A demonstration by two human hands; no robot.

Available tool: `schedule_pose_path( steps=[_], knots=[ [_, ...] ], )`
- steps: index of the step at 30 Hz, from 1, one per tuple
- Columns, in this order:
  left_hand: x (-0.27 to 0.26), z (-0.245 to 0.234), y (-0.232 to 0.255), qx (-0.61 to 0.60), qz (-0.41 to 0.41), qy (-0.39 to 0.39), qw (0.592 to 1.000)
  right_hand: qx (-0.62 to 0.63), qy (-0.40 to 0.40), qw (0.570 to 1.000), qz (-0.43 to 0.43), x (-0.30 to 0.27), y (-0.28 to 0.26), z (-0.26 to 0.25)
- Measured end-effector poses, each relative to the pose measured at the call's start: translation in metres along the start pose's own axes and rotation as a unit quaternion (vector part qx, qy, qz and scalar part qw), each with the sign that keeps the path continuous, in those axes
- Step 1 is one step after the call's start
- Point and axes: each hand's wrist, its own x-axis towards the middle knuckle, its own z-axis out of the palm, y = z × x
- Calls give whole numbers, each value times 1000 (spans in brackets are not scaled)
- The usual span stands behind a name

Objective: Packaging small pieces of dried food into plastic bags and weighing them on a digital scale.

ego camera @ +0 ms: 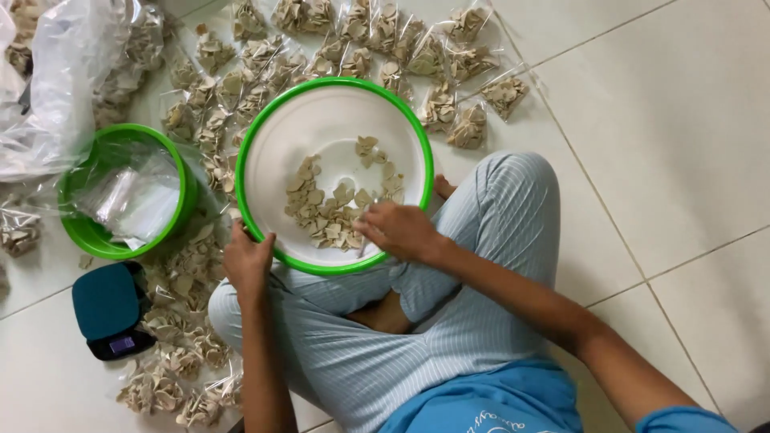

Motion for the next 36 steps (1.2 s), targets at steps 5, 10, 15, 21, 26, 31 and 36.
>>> schedule_pose_path(
  steps=[5,10,15,21,26,31,36],
  knots=[
    [5,11,-10,-11,57,108,993,-10,280,960,6,83,68,-89],
    [8,14,-11,-21,54,135,989,-64,213,964,145,139,174,-100],
    [5,11,-9,-36,44,131,990,-262,-231,926,142,138,186,-39],
    [3,11,-8,-23,28,119,992,-386,-285,871,106,143,226,14],
    [6,2,-5,-205,-25,21,978,-41,-76,969,230,132,198,-25],
    [43,-8,-18,-259,-136,-293,910,64,130,933,330,153,253,-18],
    [134,132,-94,218,199,-498,816,-100,228,954,168,148,269,-21]
  ],
)
